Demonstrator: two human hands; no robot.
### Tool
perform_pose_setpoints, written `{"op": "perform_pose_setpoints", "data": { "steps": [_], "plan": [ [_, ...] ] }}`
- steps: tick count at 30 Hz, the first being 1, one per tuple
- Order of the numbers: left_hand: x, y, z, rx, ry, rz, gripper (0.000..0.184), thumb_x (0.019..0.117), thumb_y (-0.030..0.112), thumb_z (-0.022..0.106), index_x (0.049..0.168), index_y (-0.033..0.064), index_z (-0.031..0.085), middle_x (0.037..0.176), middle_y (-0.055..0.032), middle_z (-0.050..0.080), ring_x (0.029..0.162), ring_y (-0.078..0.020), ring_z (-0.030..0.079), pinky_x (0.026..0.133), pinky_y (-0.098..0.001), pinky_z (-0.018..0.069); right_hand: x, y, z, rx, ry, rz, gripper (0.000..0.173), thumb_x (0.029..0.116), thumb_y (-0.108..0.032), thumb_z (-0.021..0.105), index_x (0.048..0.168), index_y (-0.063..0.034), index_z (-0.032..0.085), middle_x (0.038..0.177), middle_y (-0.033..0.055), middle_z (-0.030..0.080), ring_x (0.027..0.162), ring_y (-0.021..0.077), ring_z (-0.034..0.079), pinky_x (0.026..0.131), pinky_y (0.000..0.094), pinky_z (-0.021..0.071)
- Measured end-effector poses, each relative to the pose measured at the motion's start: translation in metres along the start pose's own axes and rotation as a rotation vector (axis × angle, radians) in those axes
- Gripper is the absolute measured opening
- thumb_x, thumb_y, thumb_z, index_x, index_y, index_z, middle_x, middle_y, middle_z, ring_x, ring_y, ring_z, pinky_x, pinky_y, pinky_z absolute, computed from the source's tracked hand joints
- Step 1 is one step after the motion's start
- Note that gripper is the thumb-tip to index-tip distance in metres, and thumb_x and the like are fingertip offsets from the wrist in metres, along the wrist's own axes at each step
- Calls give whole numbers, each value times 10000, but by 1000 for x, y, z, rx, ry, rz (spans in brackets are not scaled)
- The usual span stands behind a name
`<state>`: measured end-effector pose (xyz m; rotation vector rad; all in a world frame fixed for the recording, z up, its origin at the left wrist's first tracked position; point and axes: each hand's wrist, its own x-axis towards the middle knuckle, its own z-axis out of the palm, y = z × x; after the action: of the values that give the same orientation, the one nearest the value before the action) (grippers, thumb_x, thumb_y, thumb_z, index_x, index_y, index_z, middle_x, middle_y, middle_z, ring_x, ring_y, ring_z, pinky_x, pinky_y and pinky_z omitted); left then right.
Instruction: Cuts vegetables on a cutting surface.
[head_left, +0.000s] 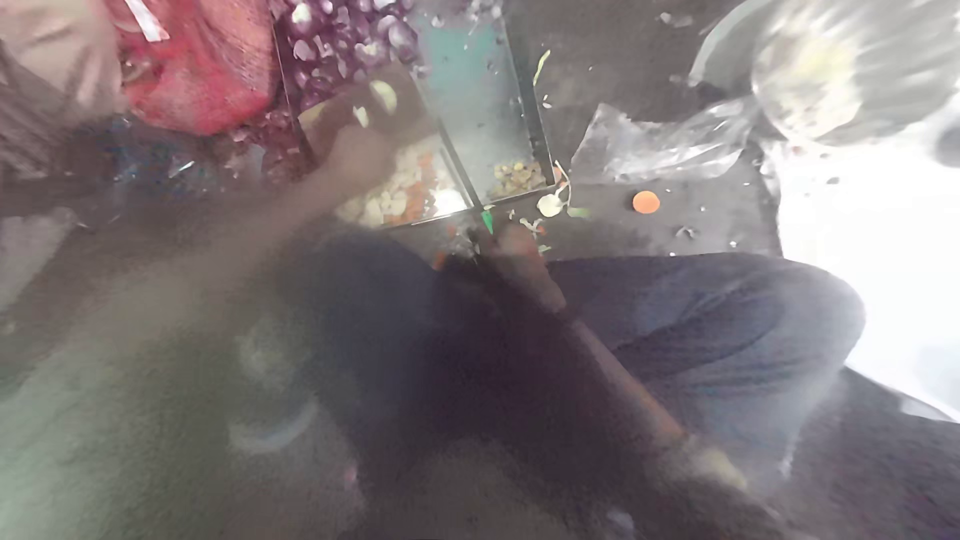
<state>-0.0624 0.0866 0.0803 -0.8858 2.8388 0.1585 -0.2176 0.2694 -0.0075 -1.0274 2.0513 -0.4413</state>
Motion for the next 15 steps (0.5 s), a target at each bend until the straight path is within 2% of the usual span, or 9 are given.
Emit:
{"op": "perform_pose_setpoints", "data": {
  "steps": [1, 3, 5, 7, 9, 10, 12, 15],
  "plan": [
    [16, -20, 14, -48, -181, -62, 327, 1067, 223, 523, 1114, -39, 714, 1001, -317, 687, 958, -520, 675, 809, -677, 515, 2, 0, -1, -1, -3, 5, 438, 1069, -398, 528, 1271, -20, 617, 982, 231, 700, 913, 413, 701, 797, 629, 559],
    [35, -57, 60, -136, -191, -159, 294, 1043, 253, 559, 1170, 55, 734, 1079, -271, 712, 1061, -494, 676, 895, -715, 505, 3, 5, 1, -15, 15, -27, 452, 1077, -431, 508, 1224, -17, 619, 939, 213, 692, 879, 392, 702, 772, 602, 569],
    [31, -74, 69, -250, -113, -190, 288, 1041, 263, 573, 1158, 63, 744, 1062, -238, 725, 1066, -452, 681, 952, -703, 488, 2, 2, -2, -13, 14, -37, 456, 1074, -424, 519, 1210, -3, 626, 957, 222, 690, 896, 395, 700, 787, 599, 570],
    [20, -81, 63, -341, -2, -183, 282, 1042, 249, 578, 1147, 37, 731, 1011, -227, 726, 1003, -425, 692, 934, -685, 496, 1, -5, -8, -3, -22, -20, 462, 1079, -417, 517, 1192, 15, 634, 985, 236, 688, 934, 402, 694, 819, 601, 558],
    [15, -93, 62, -362, 76, -218, 322, 1052, 267, 570, 1191, 13, 711, 1068, -252, 723, 1039, -441, 695, 961, -681, 496, 1, -7, -7, 17, -64, 8, 446, 1082, -413, 513, 1240, -10, 621, 1027, 242, 685, 963, 412, 688, 830, 615, 550],
    [15, -101, 63, -347, 89, -242, 318, 1059, 271, 556, 1211, 33, 703, 1126, -241, 716, 1088, -428, 687, 990, -668, 492, 2, -5, -3, 27, -71, 18, 442, 1075, -421, 521, 1279, -40, 615, 1033, 235, 690, 945, 407, 694, 807, 620, 560],
    [15, -117, 72, -321, 141, -246, 288, 1051, 242, 562, 1194, 44, 716, 1229, -230, 687, 1191, -411, 644, 1065, -629, 461, 4, -2, 7, 35, -59, 3, 433, 1066, -442, 527, 1262, -69, 627, 969, 210, 696, 866, 387, 699, 741, 618, 570],
    [13, -123, 86, -366, 251, -290, 264, 1025, 227, 613, 1145, 32, 744, 1197, -225, 704, 1182, -392, 649, 1080, -582, 464, 5, -10, 14, -3, -72, -60, 450, 1084, -451, 489, 1221, -44, 626, 882, 185, 686, 811, 362, 698, 720, 585, 573]
  ]
}}
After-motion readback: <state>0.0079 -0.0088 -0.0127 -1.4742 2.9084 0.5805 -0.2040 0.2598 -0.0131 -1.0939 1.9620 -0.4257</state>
